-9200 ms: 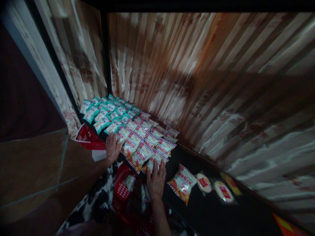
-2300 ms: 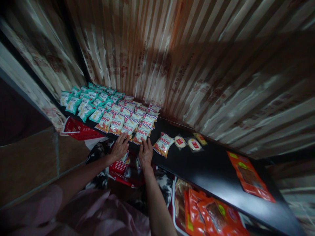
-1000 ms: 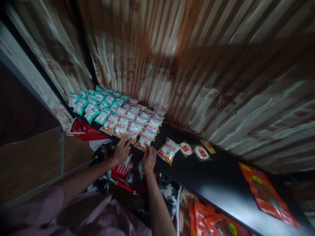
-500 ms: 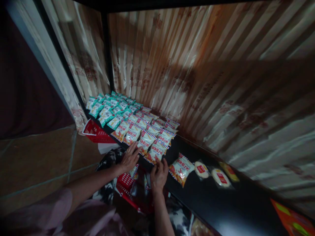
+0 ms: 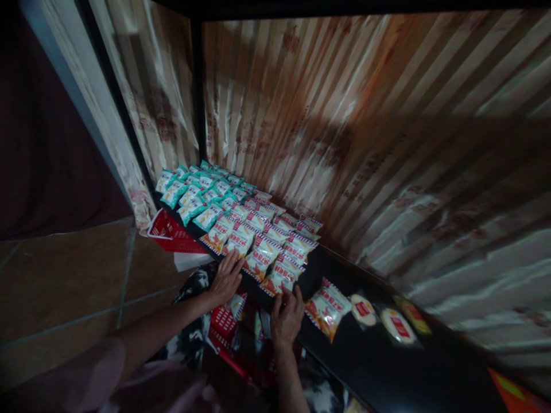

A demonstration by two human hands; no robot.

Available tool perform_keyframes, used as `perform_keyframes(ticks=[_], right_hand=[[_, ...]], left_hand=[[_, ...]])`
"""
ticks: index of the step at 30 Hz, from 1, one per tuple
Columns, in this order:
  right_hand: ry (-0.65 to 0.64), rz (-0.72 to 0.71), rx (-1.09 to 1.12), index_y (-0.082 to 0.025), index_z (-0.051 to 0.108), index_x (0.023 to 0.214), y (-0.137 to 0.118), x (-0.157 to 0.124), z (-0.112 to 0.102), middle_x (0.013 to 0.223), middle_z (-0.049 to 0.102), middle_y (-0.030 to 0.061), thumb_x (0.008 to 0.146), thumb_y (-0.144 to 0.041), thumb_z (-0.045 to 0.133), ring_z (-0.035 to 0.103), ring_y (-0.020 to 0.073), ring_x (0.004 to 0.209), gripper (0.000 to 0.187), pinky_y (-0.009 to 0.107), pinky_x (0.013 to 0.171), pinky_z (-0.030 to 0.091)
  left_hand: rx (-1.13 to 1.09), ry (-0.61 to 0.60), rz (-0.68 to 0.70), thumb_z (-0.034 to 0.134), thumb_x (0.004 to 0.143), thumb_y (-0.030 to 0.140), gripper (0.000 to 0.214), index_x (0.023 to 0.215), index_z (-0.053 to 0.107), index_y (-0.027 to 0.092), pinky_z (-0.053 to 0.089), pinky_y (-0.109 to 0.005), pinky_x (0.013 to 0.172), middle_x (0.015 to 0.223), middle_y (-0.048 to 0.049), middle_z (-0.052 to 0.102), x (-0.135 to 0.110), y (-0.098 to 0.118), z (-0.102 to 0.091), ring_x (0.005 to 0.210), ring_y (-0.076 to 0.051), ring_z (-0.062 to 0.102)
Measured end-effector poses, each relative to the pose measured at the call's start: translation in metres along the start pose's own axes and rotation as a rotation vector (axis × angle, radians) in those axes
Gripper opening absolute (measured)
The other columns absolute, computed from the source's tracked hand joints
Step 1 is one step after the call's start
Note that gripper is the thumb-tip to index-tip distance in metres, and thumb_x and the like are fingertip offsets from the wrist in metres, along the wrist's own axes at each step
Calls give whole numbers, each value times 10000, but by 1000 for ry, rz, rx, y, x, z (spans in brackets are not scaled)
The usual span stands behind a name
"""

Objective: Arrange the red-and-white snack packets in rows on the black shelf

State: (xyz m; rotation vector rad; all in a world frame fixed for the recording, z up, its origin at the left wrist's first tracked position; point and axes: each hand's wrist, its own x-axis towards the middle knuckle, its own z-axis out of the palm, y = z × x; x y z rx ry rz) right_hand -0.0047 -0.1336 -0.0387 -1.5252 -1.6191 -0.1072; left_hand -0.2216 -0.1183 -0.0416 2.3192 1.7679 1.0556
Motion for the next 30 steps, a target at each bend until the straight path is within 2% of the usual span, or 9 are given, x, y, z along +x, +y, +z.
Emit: perform_keyframes(ticks=[7,11,16,20,23,26,30], right_hand=[[-18,37,21,-140,610,1053,-8,-1,-6,1280,511,198,912,-405,403,444,288,1251,364,477,987,394],[9,55,57,-137,616,1023,-14,-7,-14,1307,487,192,911,-363,391,425,288,1263,337,490,1006,372],[-4,89,83,-136,609,1018,-11,-22,-21,1302,491,189,902,-327,391,431,283,1251,312,479,1007,372],[-31,94,80,-114,601,1053,-6,-27,-20,1275,519,202,890,-327,388,447,286,1227,342,476,998,376],[-52,123,63,-115,605,1071,-6,-25,-17,1279,523,198,878,-333,384,454,289,1214,365,477,995,378],[-66,142,44,-116,608,1084,-8,-24,-16,1286,527,190,871,-325,378,457,289,1213,376,477,993,379],[-48,132,36,-115,609,1085,-8,-25,-14,1265,547,187,867,-320,384,474,286,1195,375,469,987,391]], left_hand=[[-32,6,8,284,960,271,511,1454,257,143,241,-515,1121,1547,-158,197,-3,1,-3,1450,-260,70],[-58,15,-29,263,966,295,534,1472,199,135,240,-501,1120,1563,-157,131,-13,5,-4,1451,-264,44],[-43,47,-64,262,968,295,527,1465,208,131,239,-508,1120,1562,-162,133,-26,6,-5,1450,-269,47],[-14,153,-156,253,971,304,521,1470,201,166,219,-531,1125,1561,-147,149,-17,-8,-5,1449,-268,67],[-29,227,-261,250,970,313,512,1456,252,152,225,-545,1122,1550,-159,184,-3,-24,-6,1443,-287,96],[-62,196,-309,246,968,341,531,1444,278,109,220,-505,1140,1536,-177,220,7,-37,-8,1437,-283,134],[-96,157,-277,223,967,355,554,1452,259,90,186,-458,1165,1540,-167,218,10,-46,-12,1441,-256,131]])
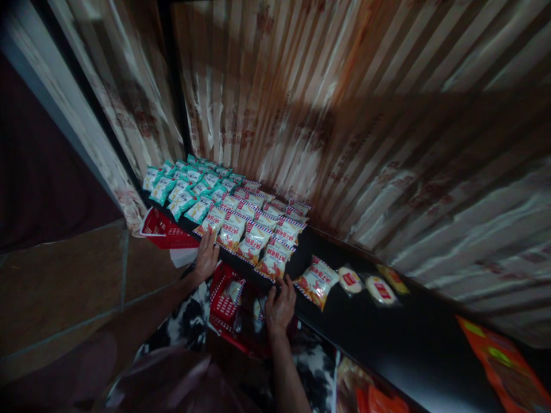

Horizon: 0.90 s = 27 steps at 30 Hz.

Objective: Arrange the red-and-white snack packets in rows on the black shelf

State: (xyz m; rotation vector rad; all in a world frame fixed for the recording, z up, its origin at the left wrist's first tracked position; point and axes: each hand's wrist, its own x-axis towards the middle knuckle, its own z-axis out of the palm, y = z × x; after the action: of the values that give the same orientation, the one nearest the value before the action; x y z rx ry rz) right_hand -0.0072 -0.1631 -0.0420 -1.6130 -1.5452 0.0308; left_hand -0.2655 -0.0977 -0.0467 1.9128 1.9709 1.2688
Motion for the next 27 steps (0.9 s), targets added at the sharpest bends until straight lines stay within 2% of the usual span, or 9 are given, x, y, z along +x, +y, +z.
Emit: perform_keyframes(ticks=[6,11,14,16,18,22,25,27], right_hand=[[2,10,-16,-137,599,1096,-1,0,0,1266,544,168,861,-296,396,479,276,1192,349,457,981,401],[-20,49,-11,-147,600,1077,-10,0,-3,1249,550,158,849,-277,409,477,263,1188,324,459,998,397],[-5,59,37,-156,603,1061,-14,-3,-6,1249,550,150,855,-260,410,470,241,1203,300,437,1003,407],[2,52,80,-164,607,1044,-14,-5,-9,1260,545,142,857,-238,420,468,225,1212,275,417,1021,398],[4,39,122,-160,607,1034,-15,-9,-12,1256,549,145,859,-212,428,481,214,1200,256,400,1028,394],[29,-11,204,-175,614,973,-17,-18,-18,1134,612,122,850,-162,444,543,198,1099,211,387,982,433],[23,-42,231,-193,623,950,-19,-29,-21,1071,635,104,852,-138,433,564,195,1055,220,394,942,462],[-6,-52,235,-198,632,942,-19,-37,-21,1082,634,103,849,-121,424,567,198,1050,240,405,935,465]], left_hand=[[-28,14,7,226,966,384,556,1442,281,102,174,-453,1170,1529,-161,252,1,-4,-1,1438,-251,149],[-49,42,28,259,964,369,534,1433,280,115,168,-468,1167,1543,-157,207,-4,0,-6,1444,-251,114],[-64,64,-4,310,950,324,497,1394,325,102,177,-483,1163,1528,-171,231,-18,5,-6,1434,-262,147],[-74,51,-43,343,935,278,468,1369,357,103,201,-478,1158,1522,-171,241,-36,9,-4,1427,-264,173],[-77,-25,-54,381,909,223,456,1348,388,101,224,-466,1154,1512,-170,264,-61,14,0,1419,-262,200],[-32,-313,-76,474,816,128,495,1311,453,116,246,-458,1150,1502,-147,306,-111,23,8,1412,-273,229],[27,-543,-184,502,783,85,443,1218,556,145,264,-397,1148,1497,-115,332,-130,29,14,1403,-262,264],[46,-644,-232,515,768,67,387,1136,610,141,294,-375,1131,1468,-123,382,-134,33,18,1367,-263,340]])
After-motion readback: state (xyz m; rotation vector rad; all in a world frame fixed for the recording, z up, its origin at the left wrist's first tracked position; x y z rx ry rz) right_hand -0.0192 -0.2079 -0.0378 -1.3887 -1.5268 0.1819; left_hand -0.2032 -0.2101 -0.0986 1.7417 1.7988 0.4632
